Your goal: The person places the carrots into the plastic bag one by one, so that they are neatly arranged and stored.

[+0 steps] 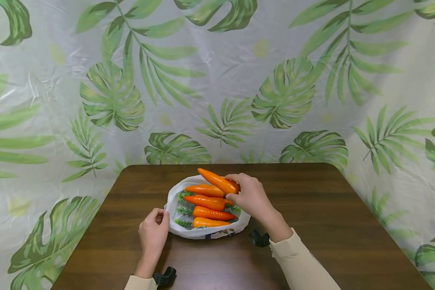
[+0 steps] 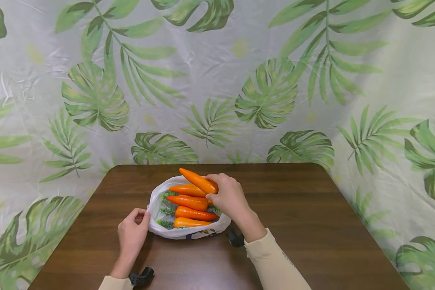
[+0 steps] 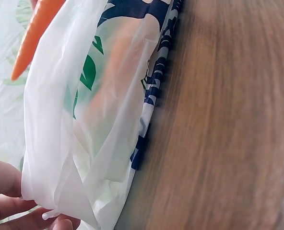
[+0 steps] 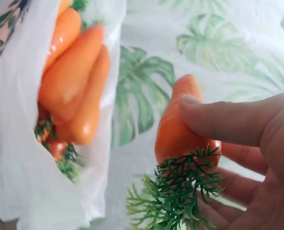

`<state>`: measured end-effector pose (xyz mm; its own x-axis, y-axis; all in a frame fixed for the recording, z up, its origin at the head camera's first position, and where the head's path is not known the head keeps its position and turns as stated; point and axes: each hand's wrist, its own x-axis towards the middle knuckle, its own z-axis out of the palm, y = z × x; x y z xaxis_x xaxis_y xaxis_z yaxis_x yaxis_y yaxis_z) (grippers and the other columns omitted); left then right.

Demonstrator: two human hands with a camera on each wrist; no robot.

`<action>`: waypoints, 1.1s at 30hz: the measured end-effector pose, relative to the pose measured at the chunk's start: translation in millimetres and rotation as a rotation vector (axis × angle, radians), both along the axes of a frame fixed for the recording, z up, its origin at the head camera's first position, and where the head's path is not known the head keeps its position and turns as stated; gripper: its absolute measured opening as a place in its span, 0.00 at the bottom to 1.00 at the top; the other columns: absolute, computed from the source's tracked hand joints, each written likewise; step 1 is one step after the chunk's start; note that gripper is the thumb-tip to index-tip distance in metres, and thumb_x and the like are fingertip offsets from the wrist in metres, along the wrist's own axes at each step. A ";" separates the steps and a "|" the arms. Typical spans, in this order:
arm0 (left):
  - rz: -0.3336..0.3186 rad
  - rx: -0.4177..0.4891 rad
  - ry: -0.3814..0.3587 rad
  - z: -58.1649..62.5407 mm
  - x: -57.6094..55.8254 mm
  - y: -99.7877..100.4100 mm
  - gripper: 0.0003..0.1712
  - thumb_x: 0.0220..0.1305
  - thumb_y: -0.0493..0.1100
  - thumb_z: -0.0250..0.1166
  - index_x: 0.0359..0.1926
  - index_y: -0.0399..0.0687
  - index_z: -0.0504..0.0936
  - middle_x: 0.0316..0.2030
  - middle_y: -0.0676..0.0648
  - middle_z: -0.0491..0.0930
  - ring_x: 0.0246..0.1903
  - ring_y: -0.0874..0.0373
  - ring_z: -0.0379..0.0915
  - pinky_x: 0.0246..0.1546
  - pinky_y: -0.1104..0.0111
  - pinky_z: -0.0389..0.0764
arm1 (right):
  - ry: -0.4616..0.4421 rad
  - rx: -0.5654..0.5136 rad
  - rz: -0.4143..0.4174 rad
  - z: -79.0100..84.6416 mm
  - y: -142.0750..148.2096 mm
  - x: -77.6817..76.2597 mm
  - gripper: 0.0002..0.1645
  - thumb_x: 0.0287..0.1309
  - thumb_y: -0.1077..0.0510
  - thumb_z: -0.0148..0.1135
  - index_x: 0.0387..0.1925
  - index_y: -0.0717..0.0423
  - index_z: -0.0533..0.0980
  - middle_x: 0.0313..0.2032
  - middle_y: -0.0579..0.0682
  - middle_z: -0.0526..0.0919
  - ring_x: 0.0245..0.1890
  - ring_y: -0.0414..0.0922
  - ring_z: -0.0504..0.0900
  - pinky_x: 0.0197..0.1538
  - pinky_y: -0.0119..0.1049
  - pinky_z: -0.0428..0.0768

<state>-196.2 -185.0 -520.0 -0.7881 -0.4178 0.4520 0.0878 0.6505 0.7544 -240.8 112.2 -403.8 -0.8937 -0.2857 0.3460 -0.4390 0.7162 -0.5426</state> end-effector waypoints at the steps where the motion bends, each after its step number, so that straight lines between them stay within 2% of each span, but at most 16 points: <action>1: 0.000 -0.001 0.003 0.0 -0.1 0.1 0.03 0.62 0.40 0.70 0.32 0.47 0.86 0.28 0.50 0.85 0.28 0.56 0.81 0.34 0.56 0.77 | 0.001 0.008 0.015 -1.3 -2.7 -1.0 0.32 0.48 0.59 0.80 0.57 0.47 0.81 0.44 0.44 0.83 0.36 0.41 0.78 0.39 0.38 0.77; 6: -0.002 -0.003 0.016 0.1 -0.2 0.7 0.03 0.62 0.40 0.71 0.32 0.47 0.86 0.28 0.50 0.85 0.28 0.56 0.81 0.34 0.56 0.77 | 0.002 0.069 0.117 -10.7 -14.2 -6.7 0.36 0.49 0.59 0.80 0.61 0.38 0.79 0.48 0.41 0.82 0.38 0.39 0.78 0.41 0.38 0.77; 9: -0.003 -0.003 0.012 -0.9 0.0 1.4 0.03 0.62 0.40 0.71 0.32 0.48 0.86 0.27 0.51 0.85 0.28 0.56 0.81 0.34 0.57 0.77 | 0.025 0.111 0.194 -17.7 -20.1 -9.6 0.42 0.49 0.61 0.79 0.65 0.34 0.75 0.56 0.39 0.81 0.47 0.40 0.79 0.47 0.41 0.78; 13: -0.002 0.001 0.009 -2.1 0.3 1.8 0.02 0.62 0.40 0.70 0.32 0.47 0.86 0.27 0.51 0.85 0.28 0.56 0.81 0.33 0.57 0.77 | 0.098 0.179 0.282 -25.9 -27.4 -13.4 0.36 0.48 0.64 0.77 0.60 0.43 0.80 0.62 0.39 0.78 0.60 0.44 0.75 0.55 0.43 0.76; 16: 0.002 0.003 0.011 -1.3 0.4 1.9 0.02 0.62 0.40 0.70 0.32 0.47 0.86 0.27 0.51 0.85 0.27 0.56 0.80 0.33 0.58 0.77 | 0.134 0.219 0.334 -29.4 -32.3 -15.9 0.29 0.46 0.65 0.75 0.53 0.46 0.83 0.60 0.39 0.79 0.64 0.44 0.71 0.56 0.40 0.74; 18: 0.004 0.006 0.011 -0.2 0.4 2.0 0.03 0.62 0.40 0.70 0.32 0.47 0.86 0.27 0.50 0.85 0.27 0.56 0.80 0.32 0.59 0.77 | 0.129 0.238 0.368 -31.2 -35.1 -17.0 0.29 0.46 0.65 0.73 0.53 0.46 0.83 0.60 0.39 0.79 0.63 0.44 0.71 0.55 0.39 0.73; 23: 0.007 0.007 0.013 2.5 0.6 1.3 0.02 0.62 0.39 0.70 0.32 0.46 0.86 0.27 0.50 0.85 0.27 0.56 0.80 0.33 0.58 0.77 | 0.035 0.282 0.376 -37.5 -37.1 -16.3 0.30 0.52 0.59 0.76 0.58 0.47 0.81 0.54 0.42 0.83 0.53 0.43 0.78 0.57 0.42 0.74; 25: 0.008 0.004 0.018 2.6 0.6 0.5 0.02 0.62 0.39 0.70 0.32 0.46 0.86 0.27 0.50 0.85 0.27 0.55 0.80 0.33 0.58 0.77 | 0.020 0.304 0.382 -40.5 -37.7 -16.6 0.30 0.52 0.58 0.77 0.58 0.47 0.80 0.54 0.41 0.83 0.52 0.43 0.79 0.57 0.42 0.75; 29: 0.014 0.000 0.023 1.2 -0.1 -1.2 0.02 0.62 0.38 0.70 0.32 0.46 0.86 0.27 0.50 0.85 0.27 0.56 0.81 0.33 0.58 0.77 | 0.099 0.335 0.442 -46.4 -41.5 -19.7 0.27 0.49 0.63 0.75 0.52 0.44 0.83 0.53 0.39 0.83 0.53 0.43 0.78 0.54 0.39 0.76; 33: 0.021 0.003 0.014 0.3 -0.6 -1.8 0.02 0.62 0.39 0.70 0.32 0.47 0.86 0.27 0.50 0.85 0.27 0.57 0.80 0.33 0.59 0.77 | 0.167 0.329 0.477 -51.3 -42.6 -20.2 0.25 0.47 0.63 0.76 0.48 0.41 0.83 0.52 0.37 0.84 0.50 0.44 0.79 0.48 0.37 0.76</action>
<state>-196.8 -186.8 -519.8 -0.7731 -0.4357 0.4611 0.0845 0.6497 0.7555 -261.1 69.6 -455.1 -0.5819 -0.7575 0.2960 -0.8132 0.5381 -0.2216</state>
